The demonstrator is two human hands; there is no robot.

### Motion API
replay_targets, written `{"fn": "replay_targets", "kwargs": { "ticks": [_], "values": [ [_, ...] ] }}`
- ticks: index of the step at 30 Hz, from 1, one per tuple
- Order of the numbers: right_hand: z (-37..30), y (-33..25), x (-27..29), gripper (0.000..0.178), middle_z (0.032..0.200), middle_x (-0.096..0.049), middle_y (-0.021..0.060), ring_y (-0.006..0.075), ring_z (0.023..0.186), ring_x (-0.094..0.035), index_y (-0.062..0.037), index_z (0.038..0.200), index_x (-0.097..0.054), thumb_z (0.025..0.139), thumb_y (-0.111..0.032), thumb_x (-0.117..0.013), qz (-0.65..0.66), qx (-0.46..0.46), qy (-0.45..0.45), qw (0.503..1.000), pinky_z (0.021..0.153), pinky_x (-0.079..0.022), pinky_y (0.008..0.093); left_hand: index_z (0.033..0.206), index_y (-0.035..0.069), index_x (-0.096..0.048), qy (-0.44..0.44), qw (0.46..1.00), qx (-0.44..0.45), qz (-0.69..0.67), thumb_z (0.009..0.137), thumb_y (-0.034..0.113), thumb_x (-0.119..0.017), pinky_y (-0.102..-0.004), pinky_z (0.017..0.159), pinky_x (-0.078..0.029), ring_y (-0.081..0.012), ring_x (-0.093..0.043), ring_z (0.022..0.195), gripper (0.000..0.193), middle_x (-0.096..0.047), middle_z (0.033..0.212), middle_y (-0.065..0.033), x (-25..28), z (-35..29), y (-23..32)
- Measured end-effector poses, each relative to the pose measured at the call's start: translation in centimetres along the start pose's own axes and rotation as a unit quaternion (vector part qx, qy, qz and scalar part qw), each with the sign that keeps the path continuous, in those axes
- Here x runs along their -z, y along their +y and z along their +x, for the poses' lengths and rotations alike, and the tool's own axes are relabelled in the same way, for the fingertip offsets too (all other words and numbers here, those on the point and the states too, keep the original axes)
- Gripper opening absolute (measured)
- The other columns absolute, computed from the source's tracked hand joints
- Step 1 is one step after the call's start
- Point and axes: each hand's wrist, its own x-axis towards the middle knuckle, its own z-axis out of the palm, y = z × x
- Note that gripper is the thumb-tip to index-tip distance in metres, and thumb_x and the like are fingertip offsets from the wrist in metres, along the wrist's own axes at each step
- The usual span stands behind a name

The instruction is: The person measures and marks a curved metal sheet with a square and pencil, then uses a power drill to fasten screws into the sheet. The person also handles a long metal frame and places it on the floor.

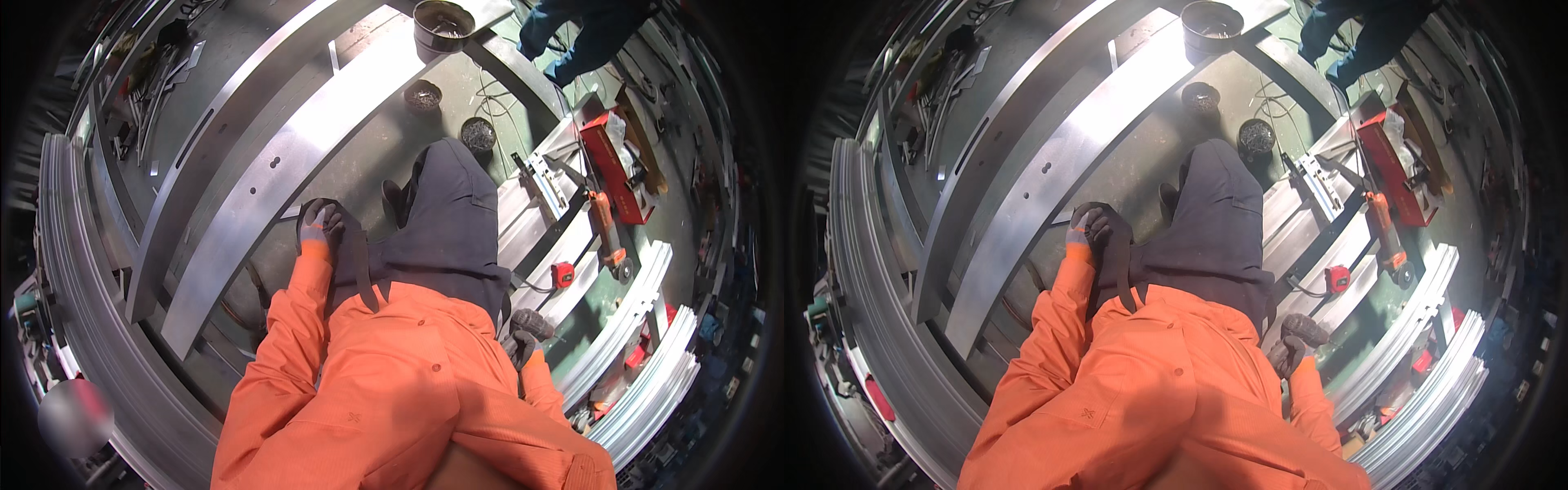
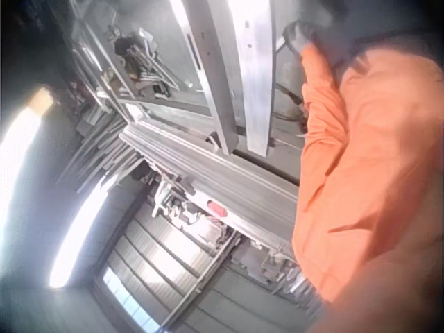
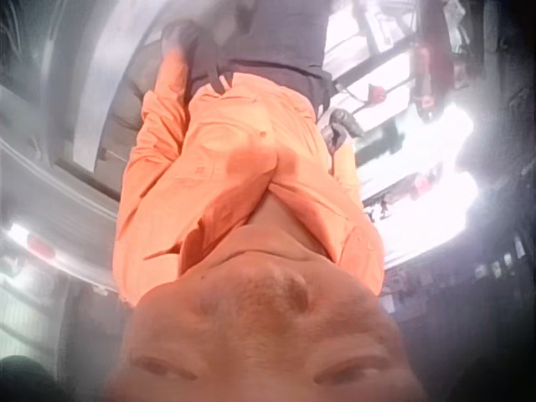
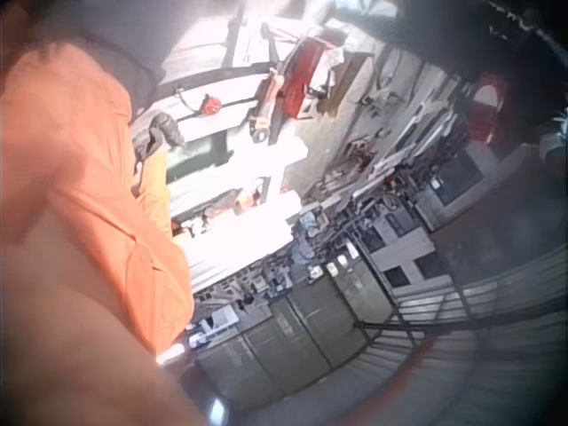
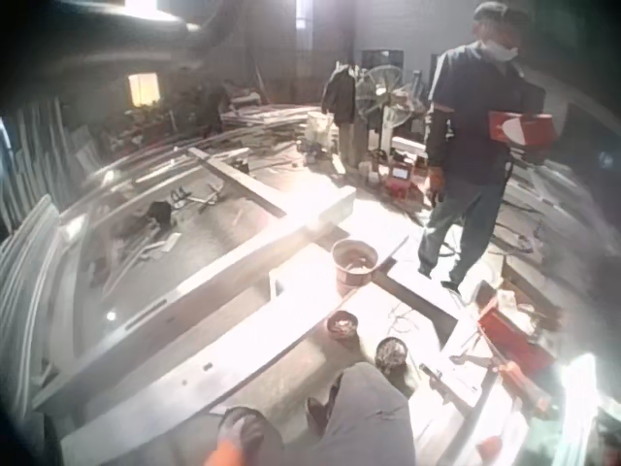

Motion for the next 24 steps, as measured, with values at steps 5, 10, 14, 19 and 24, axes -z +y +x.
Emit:
{"fn": "replay_targets", "kwargs": {
  "ticks": [5,10,14,19,24],
  "values": [
    [1.0,-2.0,-1.7,0.015,0.077,-0.069,0.0104,0.0289,0.069,-0.067,-0.005,0.087,-0.07,0.085,-0.02,-0.071,-0.085,-0.024,0.005,0.996,0.068,-0.059,0.0416,0.147,0.038,-0.049,0.121,0.975,0.062,-0.176,0.102,0.048,-0.053,-0.051,0.112,-0.045,-0.0367,-0.041,0.143,0.046,-0.032,0.162,-0.014,0.5,6.2,1.8],
    [-0.9,-2.4,-1.9,0.02,0.076,-0.069,0.0088,0.0266,0.067,-0.066,-0.0053,0.086,-0.071,0.085,-0.025,-0.073,-0.121,-0.028,-0.009,0.992,0.066,-0.057,0.0397,0.157,0.045,-0.032,0.108,0.966,0.111,-0.208,0.1,0.056,-0.054,-0.0533,0.115,-0.041,-0.038,-0.03,0.152,0.062,-0.026,0.167,-0.0135,-2.1,8.2,2.4],
    [-4.1,-3.5,-2.1,0.024,0.074,-0.069,0.0074,0.0248,0.066,-0.065,-0.0055,0.086,-0.071,0.086,-0.029,-0.074,-0.265,-0.049,-0.015,0.963,0.065,-0.056,0.0381,0.162,0.03,-0.024,0.034,0.984,0.166,-0.052,0.098,0.061,-0.055,-0.0531,0.116,-0.037,-0.0358,-0.031,0.151,0.078,-0.025,0.168,-0.0129,-5.0,9.7,0.9],
    [-8.2,-12.5,-9.3,0.029,0.073,-0.069,0.0058,0.0225,0.064,-0.065,-0.0058,0.085,-0.072,0.087,-0.035,-0.076,-0.68,-0.036,-0.009,0.732,0.063,-0.055,0.0362,0.139,0.016,-0.053,-0.505,0.812,0.155,-0.25,0.1,0.043,-0.058,-0.0411,0.088,-0.05,-0.0244,-0.06,0.104,0.048,-0.061,0.125,-0.0094,4.9,17.5,-0.8],
    [-2.6,-18.3,-13.1,0.049,0.085,-0.075,0.0077,0.017,0.075,-0.069,-0.0032,0.103,-0.077,0.081,-0.047,-0.08,-0.657,0.235,0.03,0.716,0.072,-0.056,0.0315,0.13,0.001,-0.058,-0.017,0.999,0.018,0.049,0.098,0.011,-0.051,-0.0466,0.088,-0.057,-0.0343,-0.066,0.11,0.034,-0.064,0.125,-0.0267,-7.4,13.0,5.5]
  ]
}}
